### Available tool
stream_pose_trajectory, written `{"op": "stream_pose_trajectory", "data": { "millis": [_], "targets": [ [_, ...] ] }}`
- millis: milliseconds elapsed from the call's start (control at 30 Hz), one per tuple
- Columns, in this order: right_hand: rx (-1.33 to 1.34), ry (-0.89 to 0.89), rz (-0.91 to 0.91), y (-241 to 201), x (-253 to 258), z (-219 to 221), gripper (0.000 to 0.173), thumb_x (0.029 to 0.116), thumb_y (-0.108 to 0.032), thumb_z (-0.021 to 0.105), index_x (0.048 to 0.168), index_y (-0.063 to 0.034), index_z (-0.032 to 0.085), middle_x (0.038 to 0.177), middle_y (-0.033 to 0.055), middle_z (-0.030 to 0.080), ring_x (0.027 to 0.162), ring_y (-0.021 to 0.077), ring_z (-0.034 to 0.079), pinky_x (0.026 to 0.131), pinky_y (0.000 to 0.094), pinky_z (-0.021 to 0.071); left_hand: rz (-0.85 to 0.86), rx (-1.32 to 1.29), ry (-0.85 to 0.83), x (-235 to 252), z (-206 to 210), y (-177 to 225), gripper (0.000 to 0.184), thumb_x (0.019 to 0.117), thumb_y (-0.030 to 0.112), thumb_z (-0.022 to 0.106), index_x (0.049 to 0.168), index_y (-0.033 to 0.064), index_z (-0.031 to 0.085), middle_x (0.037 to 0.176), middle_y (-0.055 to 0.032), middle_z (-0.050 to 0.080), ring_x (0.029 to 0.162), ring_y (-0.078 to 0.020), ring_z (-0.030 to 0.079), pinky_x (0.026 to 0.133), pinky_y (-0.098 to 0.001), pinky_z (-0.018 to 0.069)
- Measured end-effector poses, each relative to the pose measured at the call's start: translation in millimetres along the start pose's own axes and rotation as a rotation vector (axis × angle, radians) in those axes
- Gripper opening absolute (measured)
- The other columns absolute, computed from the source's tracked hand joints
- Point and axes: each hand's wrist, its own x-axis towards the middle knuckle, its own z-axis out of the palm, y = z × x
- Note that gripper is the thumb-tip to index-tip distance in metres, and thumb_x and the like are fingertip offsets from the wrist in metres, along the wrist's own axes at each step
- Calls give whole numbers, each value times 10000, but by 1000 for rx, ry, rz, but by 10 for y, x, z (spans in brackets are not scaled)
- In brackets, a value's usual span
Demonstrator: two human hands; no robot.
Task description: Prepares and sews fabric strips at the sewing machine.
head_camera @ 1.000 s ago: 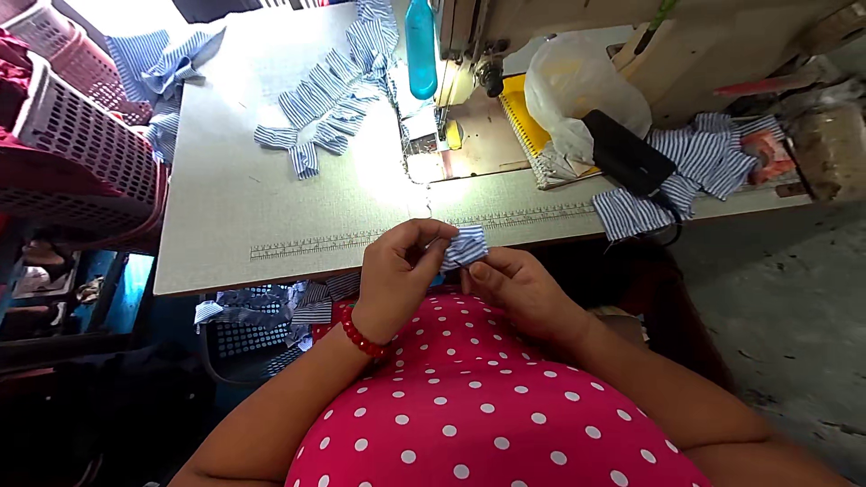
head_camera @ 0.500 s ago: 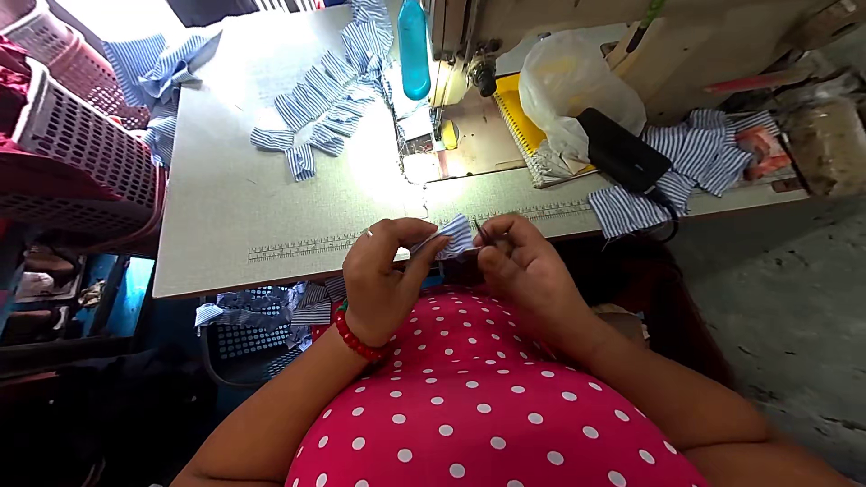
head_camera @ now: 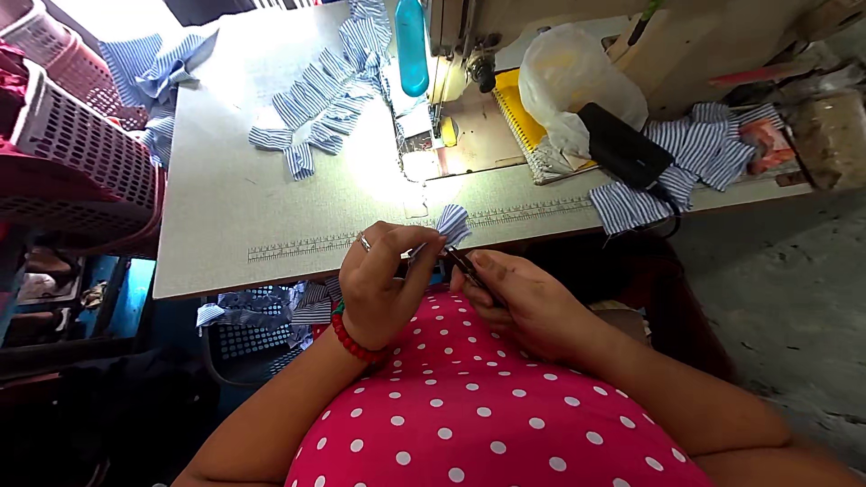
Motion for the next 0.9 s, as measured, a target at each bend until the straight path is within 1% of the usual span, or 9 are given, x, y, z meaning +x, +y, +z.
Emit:
{"op": "stream_pose_trajectory", "data": {
  "millis": [167,300,400,567,800,900],
  "targets": [
    [-57,17,-32,-16,-13,0,361,1116,-296,338,995,-94,612,639,-78,404,470,-18,329,437,113,283,2,-1,6,0,-4,-7,75,938,37,708,1005,13,683,926,-62,679,894,-89,653,820,-220,549],
    [-127,25,-91,-31,-52,-33,356,1115,-301,355,1001,-101,626,648,-86,416,487,-27,332,448,112,277,9,60,17,9,-15,-27,69,939,42,707,1003,20,694,921,-63,688,898,-92,652,826,-222,538],
    [-114,0,-80,-43,-50,-20,366,1116,-317,354,1005,-98,625,651,-83,422,489,-24,338,450,113,281,36,72,17,10,-10,-20,69,935,34,705,1000,13,694,910,-70,668,888,-94,640,808,-205,531],
    [-89,-1,-37,-27,2,2,378,1118,-313,334,995,-93,615,647,-73,408,471,-16,325,433,115,278,40,46,12,1,-3,4,73,937,37,706,1006,20,692,907,-63,663,875,-94,637,801,-213,534],
    [-65,-3,-40,-9,22,2,369,1118,-306,336,988,-90,606,641,-70,413,466,-17,331,432,113,284,-2,9,9,-18,1,14,78,940,47,706,1013,24,693,916,-53,674,881,-85,641,807,-223,538],
    [-60,-5,-48,-12,23,1,365,1117,-311,346,994,-90,609,642,-73,410,469,-21,331,435,110,285,-40,-27,5,-17,16,22,68,944,46,700,1010,33,684,920,-38,676,872,-67,644,799,-210,545]
  ]
}}
